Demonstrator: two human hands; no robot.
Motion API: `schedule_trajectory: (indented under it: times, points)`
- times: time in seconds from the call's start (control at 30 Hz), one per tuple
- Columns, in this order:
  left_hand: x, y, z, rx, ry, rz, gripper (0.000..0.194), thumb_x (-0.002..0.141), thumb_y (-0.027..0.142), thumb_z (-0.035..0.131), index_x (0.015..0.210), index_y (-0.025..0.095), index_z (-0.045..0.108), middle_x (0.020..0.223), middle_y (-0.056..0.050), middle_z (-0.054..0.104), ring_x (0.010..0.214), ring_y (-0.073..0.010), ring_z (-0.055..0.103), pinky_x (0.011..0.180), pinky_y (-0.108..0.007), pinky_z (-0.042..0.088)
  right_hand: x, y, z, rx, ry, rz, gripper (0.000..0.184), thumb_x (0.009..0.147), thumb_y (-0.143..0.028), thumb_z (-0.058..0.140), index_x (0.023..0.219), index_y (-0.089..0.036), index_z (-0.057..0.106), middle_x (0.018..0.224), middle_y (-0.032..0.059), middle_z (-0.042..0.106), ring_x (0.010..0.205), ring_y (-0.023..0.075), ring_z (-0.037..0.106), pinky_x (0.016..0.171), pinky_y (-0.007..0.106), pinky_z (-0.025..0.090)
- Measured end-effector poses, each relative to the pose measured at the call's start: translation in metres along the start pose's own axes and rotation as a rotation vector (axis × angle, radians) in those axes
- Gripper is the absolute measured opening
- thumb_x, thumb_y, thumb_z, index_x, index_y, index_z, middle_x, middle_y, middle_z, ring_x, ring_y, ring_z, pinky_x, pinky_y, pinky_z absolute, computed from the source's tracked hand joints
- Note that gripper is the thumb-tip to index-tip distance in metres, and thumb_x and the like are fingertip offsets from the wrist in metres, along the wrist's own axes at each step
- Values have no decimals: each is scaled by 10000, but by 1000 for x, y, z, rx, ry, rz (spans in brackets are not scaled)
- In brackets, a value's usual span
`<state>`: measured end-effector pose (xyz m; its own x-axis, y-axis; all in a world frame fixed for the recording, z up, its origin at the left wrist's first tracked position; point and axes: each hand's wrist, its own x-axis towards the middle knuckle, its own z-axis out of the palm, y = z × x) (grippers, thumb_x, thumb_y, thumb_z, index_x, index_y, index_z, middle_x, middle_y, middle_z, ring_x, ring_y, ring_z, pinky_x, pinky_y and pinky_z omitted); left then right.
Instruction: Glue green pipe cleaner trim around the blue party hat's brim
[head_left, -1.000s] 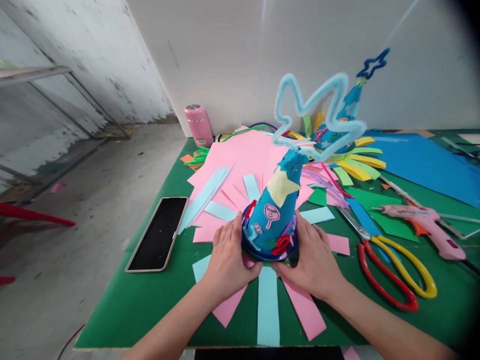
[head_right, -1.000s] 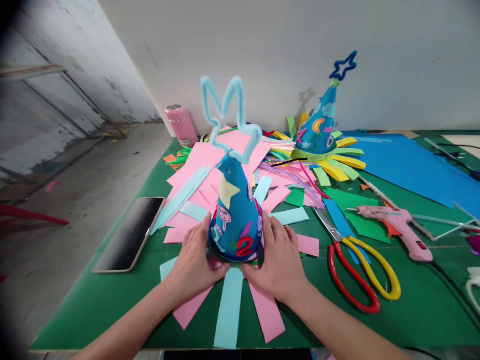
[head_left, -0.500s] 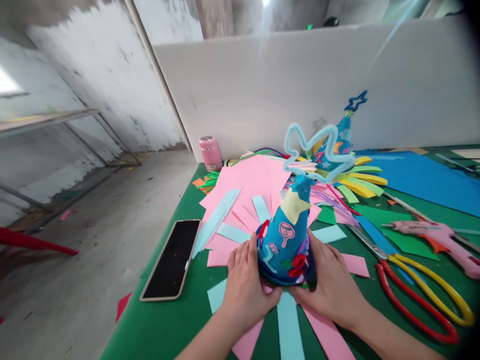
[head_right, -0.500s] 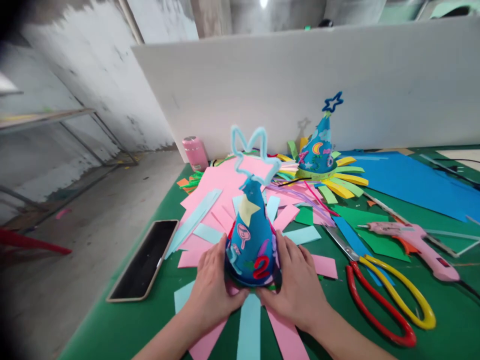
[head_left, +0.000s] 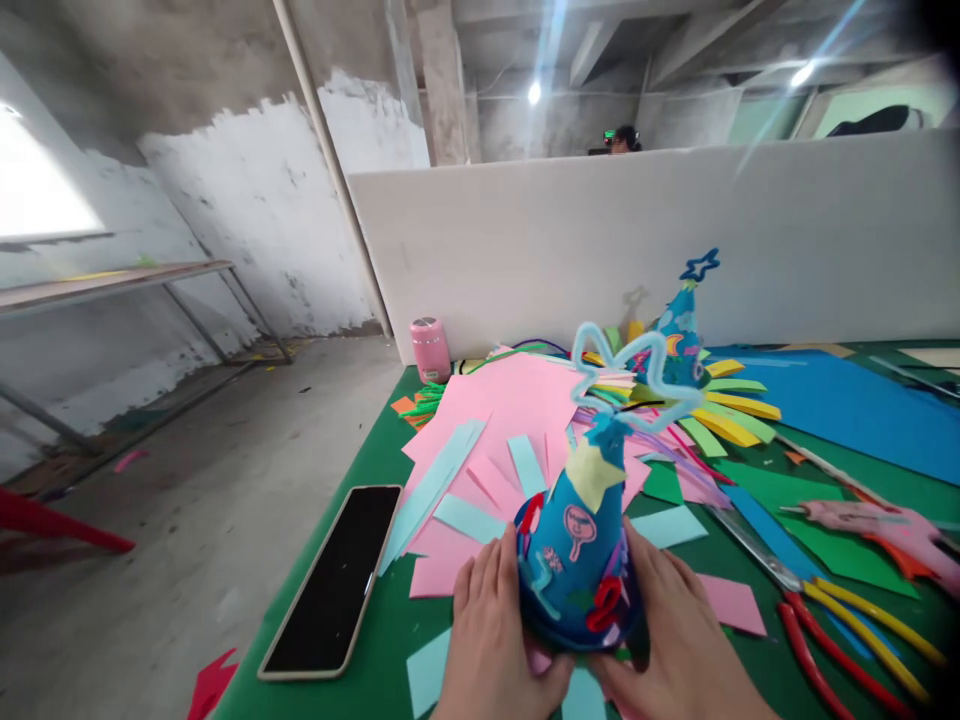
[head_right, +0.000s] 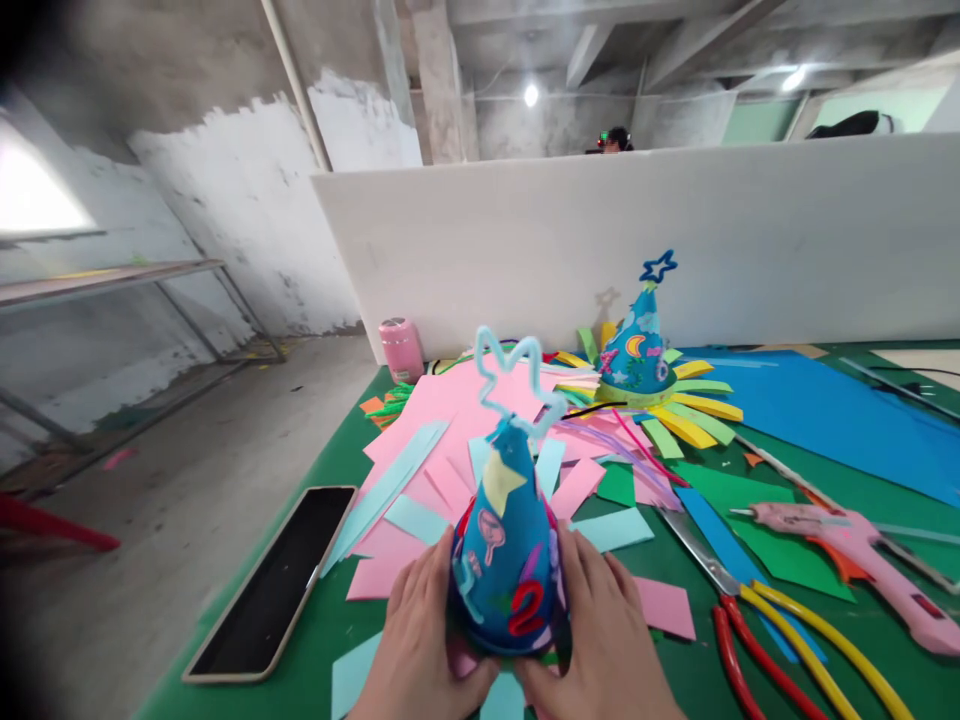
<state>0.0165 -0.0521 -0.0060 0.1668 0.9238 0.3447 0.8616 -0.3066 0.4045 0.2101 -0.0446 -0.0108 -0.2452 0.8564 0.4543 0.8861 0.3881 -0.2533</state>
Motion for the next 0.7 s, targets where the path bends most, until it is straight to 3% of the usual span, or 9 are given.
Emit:
schedule_trajectory:
  times: [0.17,0.43,0.7]
  points:
    - [-1,-11,13,64,68,28,1005,536,292,597,1380,151,69,1272,-193,481,1151,-366,459,930,-543,343,4,5,7,-39,32,-49,1034,552,-497,598,1391,-133,116,1204,184,535,1071,363,516,833,525,426]
    - [7,5,-12,54,-65,55,927,640,291,602,1375,113,66,1219,-196,483,1182,-352,417,953,-545,323,2,-1,-9,21,-89,17,976,642,-558,553,1390,-101,122,1293,194,435,1204,343,388,964,531,301]
    - [9,10,-15,-4,-87,15,957,647,345,638,1368,102,58,1248,-206,445,1168,-362,413,951,-549,314,6,-2,-16,80,-138,60,965,641,-560,567,1387,-126,135,1308,173,430,1204,320,395,983,503,284]
